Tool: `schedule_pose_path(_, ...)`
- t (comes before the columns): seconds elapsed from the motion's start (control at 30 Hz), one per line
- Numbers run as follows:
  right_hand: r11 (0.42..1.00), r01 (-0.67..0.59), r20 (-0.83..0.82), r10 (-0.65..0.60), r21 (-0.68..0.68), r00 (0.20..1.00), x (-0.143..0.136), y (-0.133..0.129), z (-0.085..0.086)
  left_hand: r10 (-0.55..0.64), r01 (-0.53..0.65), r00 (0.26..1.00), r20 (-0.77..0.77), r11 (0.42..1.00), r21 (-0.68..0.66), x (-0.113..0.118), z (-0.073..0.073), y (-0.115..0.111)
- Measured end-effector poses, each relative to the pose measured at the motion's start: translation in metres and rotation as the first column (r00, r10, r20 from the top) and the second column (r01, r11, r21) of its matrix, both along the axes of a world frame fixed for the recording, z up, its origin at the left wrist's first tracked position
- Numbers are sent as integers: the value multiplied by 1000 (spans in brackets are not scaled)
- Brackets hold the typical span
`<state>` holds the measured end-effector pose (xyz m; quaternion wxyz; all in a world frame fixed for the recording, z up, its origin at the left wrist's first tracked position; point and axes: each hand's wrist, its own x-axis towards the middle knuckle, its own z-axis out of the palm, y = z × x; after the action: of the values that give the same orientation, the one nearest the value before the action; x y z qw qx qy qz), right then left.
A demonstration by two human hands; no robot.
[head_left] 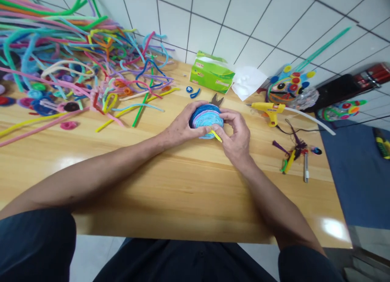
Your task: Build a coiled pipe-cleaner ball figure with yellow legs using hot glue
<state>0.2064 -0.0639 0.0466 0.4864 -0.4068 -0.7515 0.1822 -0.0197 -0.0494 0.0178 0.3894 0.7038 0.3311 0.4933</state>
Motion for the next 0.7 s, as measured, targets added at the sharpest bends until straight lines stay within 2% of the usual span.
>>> schedule_pose_path(0.1, 998, 23, 36, -25, 57, 999, 1, 0, -1, 5, -5, 999, 33, 1000, 16, 2, -1, 0)
schedule_pose_path(0.23, 992, -13, 40, 8, 123, 999, 2, -1, -9, 28, -30, 997, 68, 999, 33, 6, -4, -4)
schedule_pose_path(0.47, 996, -46, 14, 45, 70, 999, 8, 3, -22, 88, -88, 996, 13, 995, 53, 9, -5, -6)
schedule_pose_path(0.7, 994, -106, 35, 107, -13, 994, 13, 2, -20, 99, -97, 994, -34, 994, 56, 6, -8, -8)
